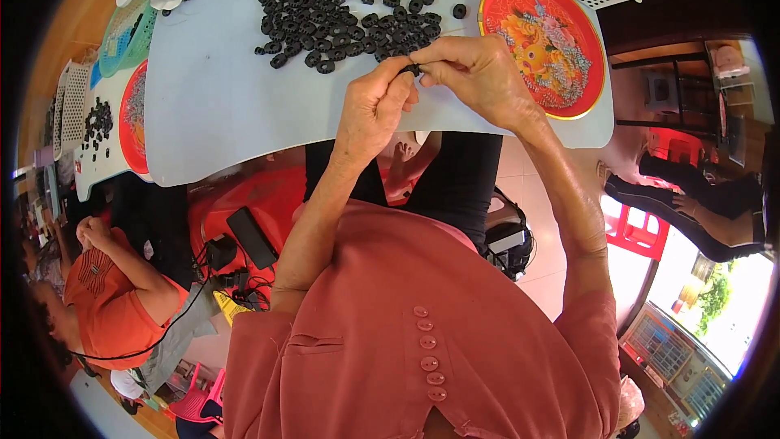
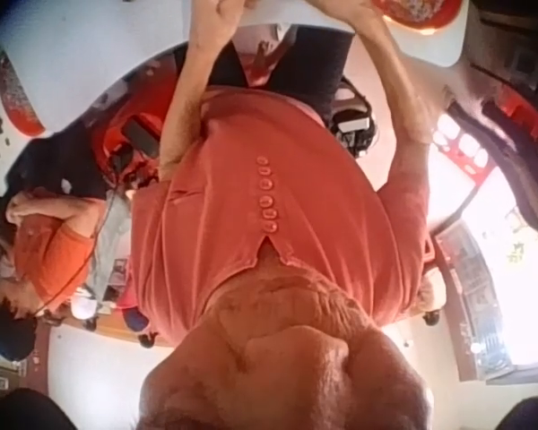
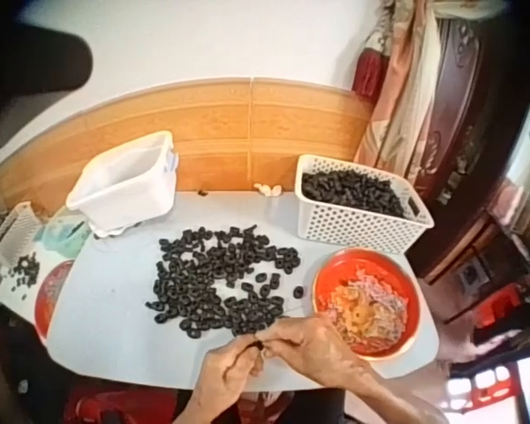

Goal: The person picks up black plastic components one at a time and threads them onto a thin wire, sliding each piece down the wire before placing the assembly onto a red tray.

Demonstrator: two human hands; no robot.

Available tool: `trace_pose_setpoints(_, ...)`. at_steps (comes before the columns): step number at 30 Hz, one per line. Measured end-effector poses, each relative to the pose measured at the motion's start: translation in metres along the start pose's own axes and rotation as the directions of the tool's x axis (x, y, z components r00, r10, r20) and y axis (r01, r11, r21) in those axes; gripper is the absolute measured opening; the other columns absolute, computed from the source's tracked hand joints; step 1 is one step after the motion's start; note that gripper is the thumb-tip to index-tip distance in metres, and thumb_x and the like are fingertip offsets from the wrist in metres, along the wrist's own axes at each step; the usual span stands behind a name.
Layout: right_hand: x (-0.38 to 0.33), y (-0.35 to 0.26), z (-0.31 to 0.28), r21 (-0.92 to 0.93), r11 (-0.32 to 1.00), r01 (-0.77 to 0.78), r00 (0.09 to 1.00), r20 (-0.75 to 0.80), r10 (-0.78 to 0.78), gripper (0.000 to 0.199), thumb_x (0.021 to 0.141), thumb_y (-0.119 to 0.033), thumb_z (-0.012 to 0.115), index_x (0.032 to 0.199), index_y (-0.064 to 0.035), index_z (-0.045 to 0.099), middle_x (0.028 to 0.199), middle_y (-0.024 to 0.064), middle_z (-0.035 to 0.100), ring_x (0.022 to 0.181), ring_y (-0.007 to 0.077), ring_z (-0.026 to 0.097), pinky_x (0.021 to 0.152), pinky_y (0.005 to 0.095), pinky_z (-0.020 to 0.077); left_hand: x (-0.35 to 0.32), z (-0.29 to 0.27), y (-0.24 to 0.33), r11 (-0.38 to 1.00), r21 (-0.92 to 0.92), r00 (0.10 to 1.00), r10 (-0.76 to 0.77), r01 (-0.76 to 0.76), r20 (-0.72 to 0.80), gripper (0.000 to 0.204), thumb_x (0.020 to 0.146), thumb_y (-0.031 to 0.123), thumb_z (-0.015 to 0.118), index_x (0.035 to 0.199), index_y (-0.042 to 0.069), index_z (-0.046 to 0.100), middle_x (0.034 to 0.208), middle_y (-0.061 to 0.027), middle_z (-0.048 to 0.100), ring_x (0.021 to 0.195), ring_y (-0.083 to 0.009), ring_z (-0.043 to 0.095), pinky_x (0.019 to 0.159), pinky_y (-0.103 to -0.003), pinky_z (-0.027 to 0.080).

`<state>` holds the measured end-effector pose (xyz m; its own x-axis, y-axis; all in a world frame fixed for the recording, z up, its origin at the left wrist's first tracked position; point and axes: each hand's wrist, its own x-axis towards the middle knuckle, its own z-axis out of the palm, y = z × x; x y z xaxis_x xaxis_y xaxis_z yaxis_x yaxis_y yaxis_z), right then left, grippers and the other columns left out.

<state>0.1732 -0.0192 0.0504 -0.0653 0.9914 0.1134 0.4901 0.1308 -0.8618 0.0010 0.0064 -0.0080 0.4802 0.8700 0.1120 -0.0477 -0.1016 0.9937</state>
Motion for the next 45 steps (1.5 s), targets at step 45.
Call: trace_pose_setpoints(45, -0.011, 0.0, 0.03, -0.183, 0.967, 0.177, 0.936, -0.273, -0.223, 0.019, 0.078, 0.003, 0.066, 0.096, -0.0006, 0.069, 0.078, 0.0136, 0.068, 0.07, 0.0234, 0.069, 0.061, 0.0314, 0.0536, 0.002, 0.006, 0.005, 0.996, 0.05, 0.995, 0.071, -0.068, -0.077, 0.018, 0.095, 0.01, 0.051, 0.103, -0.001, 0.062, 0.069, -0.0051, 0.062, 0.06, -0.0102, 0.057, 0.057, -0.025, 0.048)
